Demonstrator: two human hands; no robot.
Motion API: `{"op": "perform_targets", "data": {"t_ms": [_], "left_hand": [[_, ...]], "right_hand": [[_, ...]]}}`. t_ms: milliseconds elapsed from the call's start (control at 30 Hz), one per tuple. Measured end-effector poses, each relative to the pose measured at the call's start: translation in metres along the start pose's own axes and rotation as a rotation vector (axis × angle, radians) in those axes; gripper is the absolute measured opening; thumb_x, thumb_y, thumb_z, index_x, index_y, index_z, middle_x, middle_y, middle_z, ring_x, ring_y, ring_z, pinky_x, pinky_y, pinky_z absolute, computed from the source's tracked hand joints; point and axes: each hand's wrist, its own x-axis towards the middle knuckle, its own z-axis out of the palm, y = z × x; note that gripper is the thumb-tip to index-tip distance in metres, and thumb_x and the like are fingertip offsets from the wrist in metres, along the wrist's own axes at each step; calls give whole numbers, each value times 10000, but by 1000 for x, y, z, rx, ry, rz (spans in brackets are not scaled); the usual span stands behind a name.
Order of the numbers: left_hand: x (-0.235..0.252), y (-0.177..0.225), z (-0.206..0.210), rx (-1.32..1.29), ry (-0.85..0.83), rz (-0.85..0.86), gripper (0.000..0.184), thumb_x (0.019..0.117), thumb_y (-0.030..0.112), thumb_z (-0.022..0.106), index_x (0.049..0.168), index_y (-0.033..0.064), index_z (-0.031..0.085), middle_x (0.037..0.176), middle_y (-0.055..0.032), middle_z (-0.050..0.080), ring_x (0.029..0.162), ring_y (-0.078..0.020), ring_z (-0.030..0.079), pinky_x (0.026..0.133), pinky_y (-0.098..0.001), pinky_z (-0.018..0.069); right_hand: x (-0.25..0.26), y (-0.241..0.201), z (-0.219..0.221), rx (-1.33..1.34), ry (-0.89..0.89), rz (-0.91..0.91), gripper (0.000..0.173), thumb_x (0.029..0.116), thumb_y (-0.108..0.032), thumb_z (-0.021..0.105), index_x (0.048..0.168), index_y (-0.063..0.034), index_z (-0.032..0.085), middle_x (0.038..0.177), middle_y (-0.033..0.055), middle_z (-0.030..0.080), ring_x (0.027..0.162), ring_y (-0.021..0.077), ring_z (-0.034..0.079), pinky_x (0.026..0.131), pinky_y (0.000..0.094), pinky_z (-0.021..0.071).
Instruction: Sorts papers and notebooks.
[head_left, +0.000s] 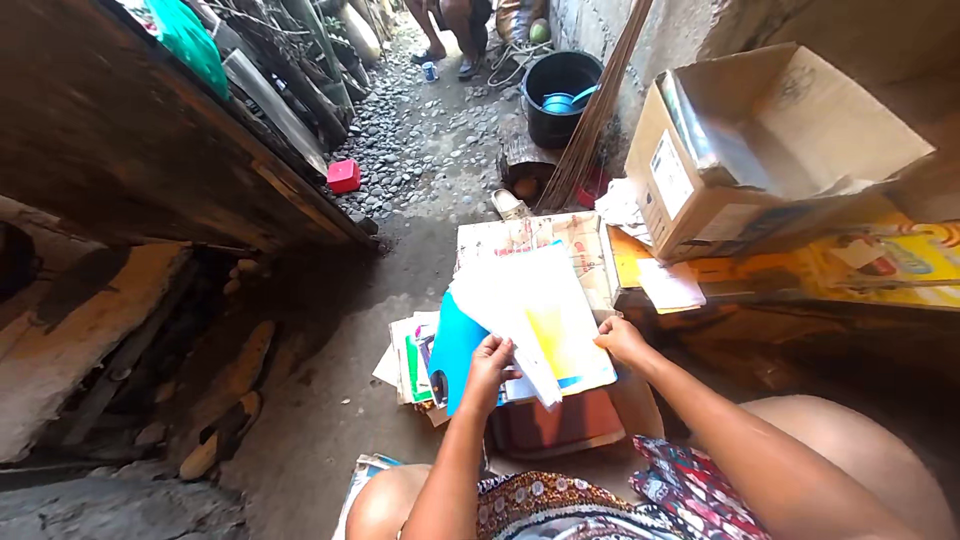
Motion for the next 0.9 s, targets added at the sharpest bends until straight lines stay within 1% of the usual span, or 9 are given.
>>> {"op": "perform_targets", "data": {"t_ms": [100,233,300,333,433,467,633,767,900], "left_hand": [[9,2,5,64,46,13,151,1076,149,525,1029,13,572,833,-80,630,689,-167,644,601,-332,571],[19,8,-5,161,195,24,168,1063,154,553,1026,-4,595,819,-87,613,670,-160,604,592,-319,530],[22,9,-15,258,292,55,171,1054,147,564,1007,-11,607,776,-76,589,623,-137,555,566,-302,488],[23,10,-20,343,339,86,181,1049,141,567,1014,-27,625,786,-87,594,640,-145,554,591,-319,487],[19,21,-39,657,444,164,221,1051,141,549,1056,-46,666,914,-161,667,852,-244,642,817,-454,525],[16,27,-43,745,479,172,236,1054,152,542,1071,-45,670,941,-180,681,898,-280,659,854,-498,522],[-3,49,-61,976,642,66,306,1085,221,484,1200,1,663,1096,-221,705,1056,-387,678,922,-612,507],[-11,57,-74,1098,740,-67,321,1093,231,447,1242,27,643,1132,-232,703,1087,-413,678,911,-634,514],[-16,56,-86,1101,768,-75,321,1091,169,438,1300,-7,606,1188,-251,687,1135,-415,667,960,-610,511]], "right_hand": [[-1,3,2,16,-15,11,404,917,-51,699,1281,59,561,1144,296,640,1013,426,663,861,600,550],[1,8,-1,52,-52,30,473,946,-40,657,1398,0,523,1143,266,651,948,398,680,805,569,576],[2,8,-2,42,-65,27,463,962,-4,589,1420,-5,518,1185,272,647,1000,411,684,835,588,577],[1,8,-3,35,-69,27,459,968,6,572,1423,-8,515,1194,269,643,1013,411,684,843,588,578],[1,7,-2,0,-72,25,435,972,3,578,1404,-8,530,1161,259,654,979,398,691,814,571,585],[2,7,-2,-33,-69,16,432,970,3,578,1400,-10,535,1150,253,659,971,391,690,811,562,583],[1,1,-4,-294,-19,-67,390,975,-31,564,1364,-8,564,1214,244,667,1163,397,645,1000,586,498],[1,0,-6,-379,-7,-62,357,981,-53,544,1335,-15,571,1236,239,665,1191,398,639,1001,582,501],[3,0,-5,-378,0,-41,347,992,-77,555,1333,-11,564,1249,240,660,1203,397,635,1006,583,496]]}}
